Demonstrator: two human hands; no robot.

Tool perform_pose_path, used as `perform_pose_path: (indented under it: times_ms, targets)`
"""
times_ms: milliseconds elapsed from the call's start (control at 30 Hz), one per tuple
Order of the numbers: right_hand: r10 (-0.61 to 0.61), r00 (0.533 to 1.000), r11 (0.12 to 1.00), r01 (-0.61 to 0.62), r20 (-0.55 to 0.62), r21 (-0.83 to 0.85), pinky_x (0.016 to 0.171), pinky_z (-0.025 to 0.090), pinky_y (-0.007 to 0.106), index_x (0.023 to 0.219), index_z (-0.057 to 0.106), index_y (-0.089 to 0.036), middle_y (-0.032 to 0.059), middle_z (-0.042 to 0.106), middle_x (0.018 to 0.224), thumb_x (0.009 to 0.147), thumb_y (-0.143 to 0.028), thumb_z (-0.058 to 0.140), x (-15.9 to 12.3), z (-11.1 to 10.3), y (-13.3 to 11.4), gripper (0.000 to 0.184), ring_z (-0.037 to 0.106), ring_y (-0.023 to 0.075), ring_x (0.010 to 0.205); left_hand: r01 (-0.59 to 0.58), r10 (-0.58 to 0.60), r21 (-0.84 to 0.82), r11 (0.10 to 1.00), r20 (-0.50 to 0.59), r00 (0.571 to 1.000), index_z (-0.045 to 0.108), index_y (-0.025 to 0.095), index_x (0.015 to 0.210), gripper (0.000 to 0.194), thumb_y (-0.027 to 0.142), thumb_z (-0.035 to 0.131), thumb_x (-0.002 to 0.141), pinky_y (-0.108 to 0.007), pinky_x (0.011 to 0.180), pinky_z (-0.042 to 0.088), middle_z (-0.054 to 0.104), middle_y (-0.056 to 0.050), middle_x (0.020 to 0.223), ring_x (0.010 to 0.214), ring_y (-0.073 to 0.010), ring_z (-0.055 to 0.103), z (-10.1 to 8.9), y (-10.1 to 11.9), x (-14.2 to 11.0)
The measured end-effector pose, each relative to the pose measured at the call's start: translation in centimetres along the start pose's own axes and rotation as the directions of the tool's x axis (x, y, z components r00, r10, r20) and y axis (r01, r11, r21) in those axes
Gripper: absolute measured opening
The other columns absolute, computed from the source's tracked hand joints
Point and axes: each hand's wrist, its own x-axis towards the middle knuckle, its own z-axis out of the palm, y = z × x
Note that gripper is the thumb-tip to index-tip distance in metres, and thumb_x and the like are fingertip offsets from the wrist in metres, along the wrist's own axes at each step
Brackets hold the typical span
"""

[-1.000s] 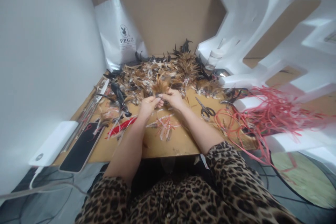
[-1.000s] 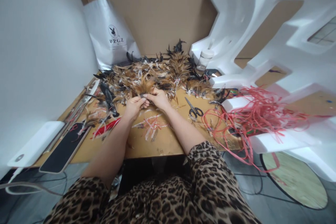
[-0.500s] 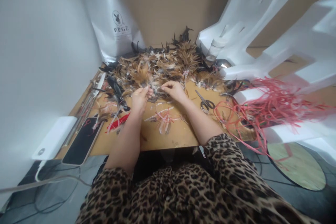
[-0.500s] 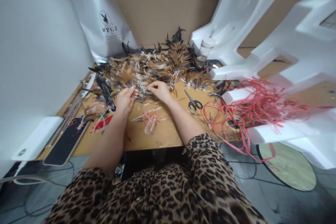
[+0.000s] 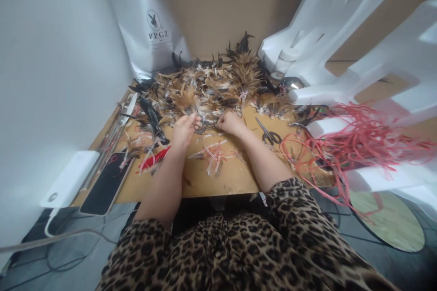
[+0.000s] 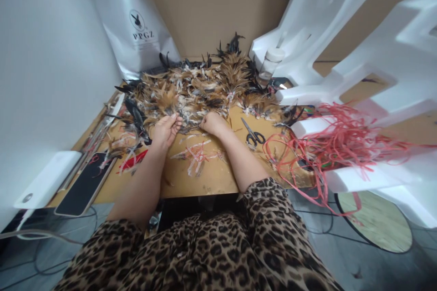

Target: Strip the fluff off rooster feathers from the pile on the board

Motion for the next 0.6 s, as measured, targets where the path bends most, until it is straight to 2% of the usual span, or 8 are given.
perform_pose_path:
  times_ms: [100,167,233,300,333,433,600]
  targets:
    - [0.002,1.0,0.948,-0.004,0.005,0.319,0.052,0.036,0.021,0.06,0.064,-0.015,0.0006,0.061,0.056,0.064,-0.023,0.06,0.5,0.6,0.2,0.01,0.051,0.0092,0.052,0.036,-0.035,-0.019,0.999,0.022,0.999,0.065,0.01,0.077,0.017,0.023,0.072,0.068,-0.015,0.05,0.043,0.069,-0.005,0.072,0.055,-0.0051,0.059,0.2,-0.1,-0.2]
    - [0.052,0.998,0.808,-0.029,-0.022,0.588,0.047,0.033,0.02,0.062,0.061,-0.015,-0.001,0.058,0.054,0.066,-0.026,0.059,0.8,0.9,0.1,0.012,0.045,0.0067,0.045,0.081,-0.079,-0.041,0.996,0.04,0.996,0.065,0.01,0.077,0.014,0.021,0.071,0.069,-0.014,0.051,0.043,0.069,-0.006,0.076,0.057,-0.0052,0.06,0.4,-0.1,-0.4]
    - [0.095,0.995,0.614,-0.033,-0.032,0.788,0.042,0.029,0.019,0.065,0.058,-0.015,-0.0022,0.057,0.054,0.066,-0.031,0.061,1.0,1.0,-0.2,0.016,0.041,0.0051,0.041,0.139,-0.135,-0.056,0.989,0.06,0.989,0.065,0.01,0.077,0.011,0.018,0.069,0.07,-0.014,0.05,0.043,0.07,-0.006,0.078,0.059,-0.0056,0.061,0.7,-0.1,-0.6]
    - [0.087,0.995,0.472,-0.002,-0.044,0.882,0.041,0.027,0.018,0.066,0.058,-0.015,-0.003,0.056,0.055,0.064,-0.034,0.064,1.0,1.1,-0.5,0.02,0.04,0.0042,0.041,0.182,-0.177,-0.067,0.981,0.08,0.981,0.064,0.01,0.076,0.008,0.016,0.068,0.072,-0.014,0.051,0.044,0.07,-0.007,0.081,0.061,-0.0065,0.062,0.9,-0.2,-0.7]
    - [0.072,0.996,0.431,0.015,-0.051,0.902,0.042,0.027,0.018,0.066,0.057,-0.015,-0.0038,0.055,0.054,0.062,-0.035,0.066,1.0,1.1,-0.6,0.022,0.04,0.0039,0.041,0.196,-0.19,-0.075,0.978,0.086,0.978,0.064,0.01,0.076,0.007,0.015,0.066,0.073,-0.014,0.051,0.045,0.071,-0.008,0.081,0.062,-0.007,0.062,0.9,-0.2,-0.7]
    - [0.003,0.997,0.407,0.065,-0.072,0.911,0.044,0.027,0.018,0.067,0.058,-0.015,-0.0062,0.05,0.049,0.06,-0.036,0.069,0.6,0.8,-0.9,0.025,0.038,0.0037,0.042,0.209,-0.198,-0.122,0.97,0.097,0.975,0.064,0.011,0.078,0.003,0.013,0.062,0.076,-0.014,0.054,0.046,0.071,-0.008,0.083,0.065,-0.0077,0.063,0.7,0.0,-0.6]
    - [-0.218,0.976,0.523,0.11,0.008,0.845,0.048,0.028,0.019,0.069,0.059,-0.013,-0.0055,0.052,0.05,0.063,-0.037,0.069,-0.1,-0.2,-0.8,0.026,0.04,0.0044,0.046,0.196,-0.176,-0.207,0.959,0.11,0.978,0.063,0.015,0.078,0.004,0.014,0.059,0.08,-0.015,0.057,0.047,0.07,-0.006,0.095,0.071,-0.0077,0.063,0.2,0.6,-0.3]
